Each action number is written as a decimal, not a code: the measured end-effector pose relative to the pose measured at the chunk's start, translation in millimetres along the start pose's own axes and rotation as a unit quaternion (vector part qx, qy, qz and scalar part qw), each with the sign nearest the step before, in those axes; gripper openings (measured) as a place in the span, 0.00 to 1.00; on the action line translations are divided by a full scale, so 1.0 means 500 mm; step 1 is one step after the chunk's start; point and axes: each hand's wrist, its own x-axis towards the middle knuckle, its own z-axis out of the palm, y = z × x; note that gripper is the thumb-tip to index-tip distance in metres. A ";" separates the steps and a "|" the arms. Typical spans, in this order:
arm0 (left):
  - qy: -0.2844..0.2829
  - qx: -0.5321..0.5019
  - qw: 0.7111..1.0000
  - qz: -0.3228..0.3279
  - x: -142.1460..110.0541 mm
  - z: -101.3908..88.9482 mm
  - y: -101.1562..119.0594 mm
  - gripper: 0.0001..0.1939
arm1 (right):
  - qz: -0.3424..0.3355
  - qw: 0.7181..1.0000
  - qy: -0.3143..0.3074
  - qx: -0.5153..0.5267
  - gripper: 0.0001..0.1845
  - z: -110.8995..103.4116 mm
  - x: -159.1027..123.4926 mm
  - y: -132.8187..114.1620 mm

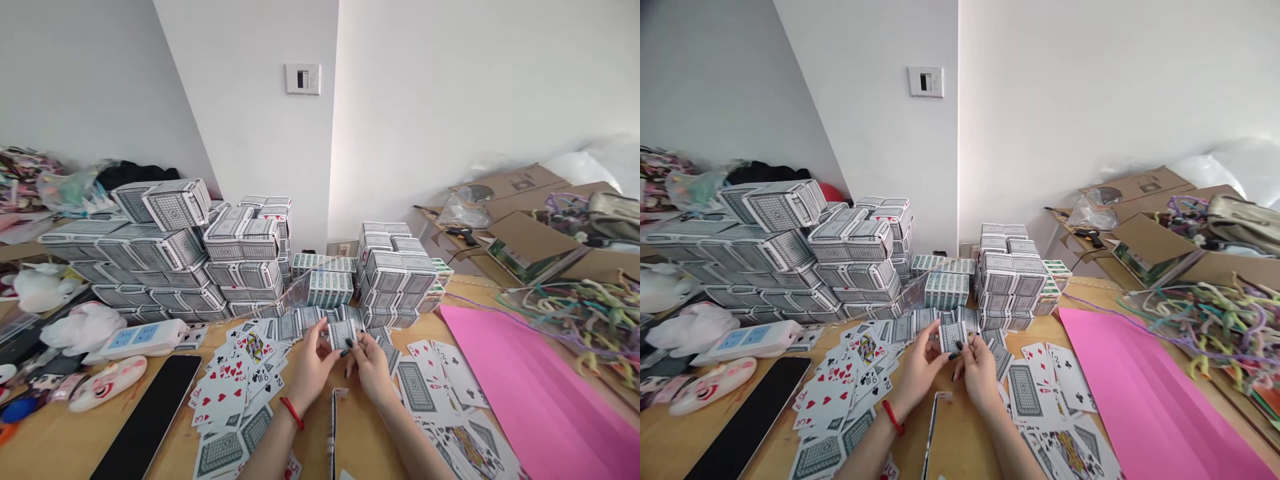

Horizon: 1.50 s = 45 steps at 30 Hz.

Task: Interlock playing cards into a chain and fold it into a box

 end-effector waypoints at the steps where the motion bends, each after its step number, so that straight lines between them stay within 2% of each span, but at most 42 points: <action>1: -0.007 0.005 1.000 -0.005 0.001 0.001 0.000 0.16 | 0.001 1.000 -0.003 0.001 0.15 0.001 -0.001 0.000; 2: -0.008 0.022 1.000 -0.010 0.001 0.002 -0.001 0.09 | 0.004 1.000 -0.009 0.002 0.15 0.002 -0.003 0.000; 3: -0.002 0.045 0.999 -0.015 0.000 0.003 -0.001 0.06 | 0.009 1.000 -0.018 0.003 0.15 0.004 -0.005 0.000; 5: 0.017 0.081 0.996 -0.025 -0.002 0.005 -0.002 0.10 | 0.024 0.999 -0.039 0.010 0.16 0.007 -0.009 -0.002; 8: 0.031 0.090 0.995 -0.025 -0.005 0.008 -0.002 0.10 | 0.046 0.997 -0.063 0.029 0.17 0.011 -0.011 -0.003; 12: 0.048 0.064 0.996 -0.025 -0.006 0.008 0.002 0.13 | 0.049 0.996 -0.055 0.052 0.17 0.015 -0.010 -0.001; 17: 0.056 -0.054 0.996 -0.047 0.000 -0.005 0.000 0.12 | 0.013 0.999 -0.013 0.040 0.18 0.021 -0.013 -0.014; 21: 0.151 -0.084 0.983 -0.069 0.016 -0.025 -0.017 0.15 | 0.006 0.999 0.041 -0.022 0.22 0.010 -0.008 -0.035; 25: 0.191 -0.119 0.970 -0.093 0.034 -0.043 -0.035 0.21 | 0.014 0.981 0.077 -0.176 0.18 -0.033 0.007 -0.066; 27: 0.199 -0.140 0.964 -0.107 0.039 -0.047 -0.040 0.23 | 0.023 0.947 0.057 -0.316 0.12 -0.063 0.011 -0.086; 30: 0.216 -0.158 0.955 -0.131 0.041 -0.049 -0.042 0.22 | 0.058 0.854 0.014 -0.516 0.10 -0.105 0.009 -0.114; 32: 0.233 -0.166 0.947 -0.148 0.042 -0.049 -0.041 0.20 | 0.091 0.804 -0.012 -0.587 0.16 -0.122 0.004 -0.124; 35: 0.244 -0.170 0.942 -0.153 0.043 -0.049 -0.038 0.15 | 0.128 0.746 -0.035 -0.652 0.27 -0.125 -0.007 -0.130; 37: 0.235 -0.169 0.946 -0.146 0.044 -0.049 -0.035 0.13 | 0.133 0.718 -0.032 -0.682 0.32 -0.115 -0.015 -0.131; 42: 0.199 -0.162 0.958 -0.129 0.042 -0.044 -0.025 0.11 | 0.160 0.670 -0.028 -0.725 0.39 -0.077 -0.034 -0.130; 45: 0.186 -0.153 0.964 -0.109 0.041 -0.040 -0.023 0.11 | 0.188 0.648 -0.034 -0.738 0.38 -0.062 -0.038 -0.125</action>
